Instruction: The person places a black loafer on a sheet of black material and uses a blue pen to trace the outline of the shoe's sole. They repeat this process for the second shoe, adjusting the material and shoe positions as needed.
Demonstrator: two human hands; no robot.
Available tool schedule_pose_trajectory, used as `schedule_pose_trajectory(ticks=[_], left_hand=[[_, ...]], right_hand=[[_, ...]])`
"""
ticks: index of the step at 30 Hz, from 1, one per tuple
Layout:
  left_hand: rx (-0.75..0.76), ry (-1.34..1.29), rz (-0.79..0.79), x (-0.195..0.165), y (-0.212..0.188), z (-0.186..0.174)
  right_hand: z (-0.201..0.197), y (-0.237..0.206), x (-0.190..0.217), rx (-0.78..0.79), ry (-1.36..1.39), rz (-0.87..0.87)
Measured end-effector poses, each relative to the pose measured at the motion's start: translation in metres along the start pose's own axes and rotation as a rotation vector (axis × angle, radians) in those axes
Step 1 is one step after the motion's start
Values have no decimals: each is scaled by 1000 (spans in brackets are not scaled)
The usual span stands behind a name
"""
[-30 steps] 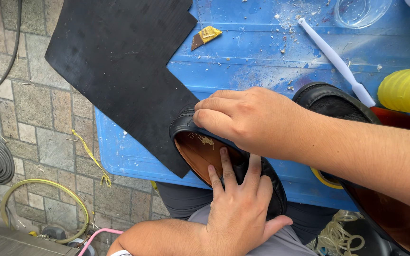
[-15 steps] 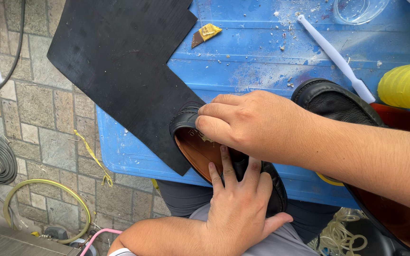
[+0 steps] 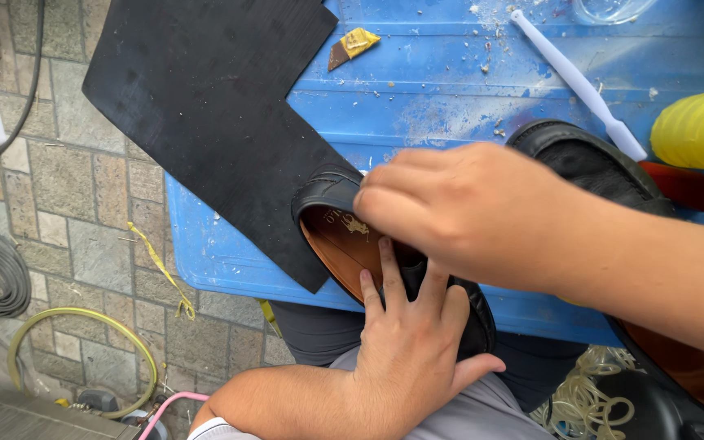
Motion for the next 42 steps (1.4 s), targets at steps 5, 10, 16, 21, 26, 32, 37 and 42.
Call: schedule_pose_trajectory(ticks=[5, 10, 16, 21, 26, 32, 37, 42], left_hand=[[-150, 11, 70, -2, -11, -18], [-484, -68, 207, 1, -55, -42], [-810, -156, -166, 83, -114, -46], [-880, -46, -94, 128, -125, -32], [-891, -72, -49, 141, -130, -17], [-929, -124, 17, 148, -136, -12], [-921, -189, 20, 157, -141, -13], [-914, -188, -37, 157, -140, -15]], right_hand=[[-46, -20, 15, -182, 20, 205], [-52, -57, 40, -87, -56, 695], [29, -69, 84, -144, -385, 504], [75, -70, 72, -281, -365, 521], [91, -84, 57, -320, -262, 814], [107, -87, 86, -430, -99, 768], [120, -66, 97, -384, -217, 700], [121, -56, 102, -339, -233, 679]])
Point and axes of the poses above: each hand's wrist, its own y-axis towards the middle knuckle, its own z-axis out of the palm, x = y × z, the point moved 5 cm from there along y, towards the middle knuckle, and after that the axes turned 13 degrees about z, right-handed, at the moved point
